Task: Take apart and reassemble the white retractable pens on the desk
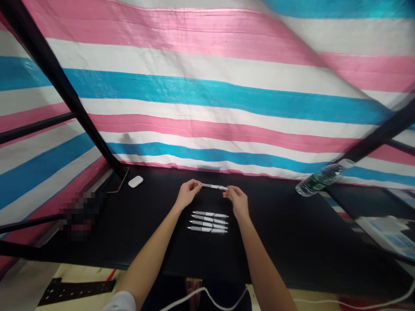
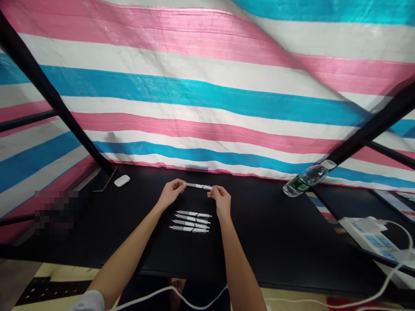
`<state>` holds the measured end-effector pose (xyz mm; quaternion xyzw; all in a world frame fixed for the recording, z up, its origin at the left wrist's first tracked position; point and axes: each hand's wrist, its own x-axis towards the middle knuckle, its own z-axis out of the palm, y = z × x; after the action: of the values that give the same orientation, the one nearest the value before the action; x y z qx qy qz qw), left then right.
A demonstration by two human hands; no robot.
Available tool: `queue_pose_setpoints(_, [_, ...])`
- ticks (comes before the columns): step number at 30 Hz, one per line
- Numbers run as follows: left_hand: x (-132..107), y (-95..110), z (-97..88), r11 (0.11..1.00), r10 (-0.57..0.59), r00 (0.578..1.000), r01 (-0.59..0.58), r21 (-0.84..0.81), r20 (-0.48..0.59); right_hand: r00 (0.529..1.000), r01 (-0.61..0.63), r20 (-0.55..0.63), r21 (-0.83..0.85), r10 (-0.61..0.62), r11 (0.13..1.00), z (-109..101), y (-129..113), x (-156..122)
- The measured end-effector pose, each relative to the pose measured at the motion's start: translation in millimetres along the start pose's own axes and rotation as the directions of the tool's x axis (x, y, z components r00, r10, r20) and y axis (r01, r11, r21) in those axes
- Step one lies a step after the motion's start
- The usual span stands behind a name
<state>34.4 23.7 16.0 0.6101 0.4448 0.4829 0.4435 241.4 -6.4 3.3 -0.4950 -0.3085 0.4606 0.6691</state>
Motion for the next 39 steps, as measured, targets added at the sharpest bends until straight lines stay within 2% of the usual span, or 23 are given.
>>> queue_pose_setpoints(12, [-1.0,2.5,0.6,0.999,0.002,0.998,-0.005,0.051,0.063,1.0,0.004,-0.002,-0.021,-0.004,1.0,-0.8,-1.2,1.4])
queue_pose_setpoints(24, [-1.8,1.6,-1.2,0.993,0.042,0.996,-0.051,0.109,0.083,1.0,0.002,-0.003,-0.019,-0.002,1.0,-0.4,-1.9,1.0])
queue_pose_setpoints(32, [-5.4,8.6,0.8,0.987,0.069,0.987,-0.088,0.133,0.147,1.0,0.002,0.021,-0.041,-0.001,0.999,-2.5,-0.9,2.2])
queue_pose_setpoints(36, [-6.0,12.1,0.0,0.973,0.091,0.99,-0.112,0.203,0.112,0.998,0.018,0.063,-0.065,-0.014,0.998,-1.9,1.0,1.5])
queue_pose_setpoints(39, [-5.1,12.6,-1.0,0.975,0.068,0.996,-0.08,0.208,0.064,0.995,0.039,0.098,-0.067,-0.032,0.997,0.5,1.6,-0.2])
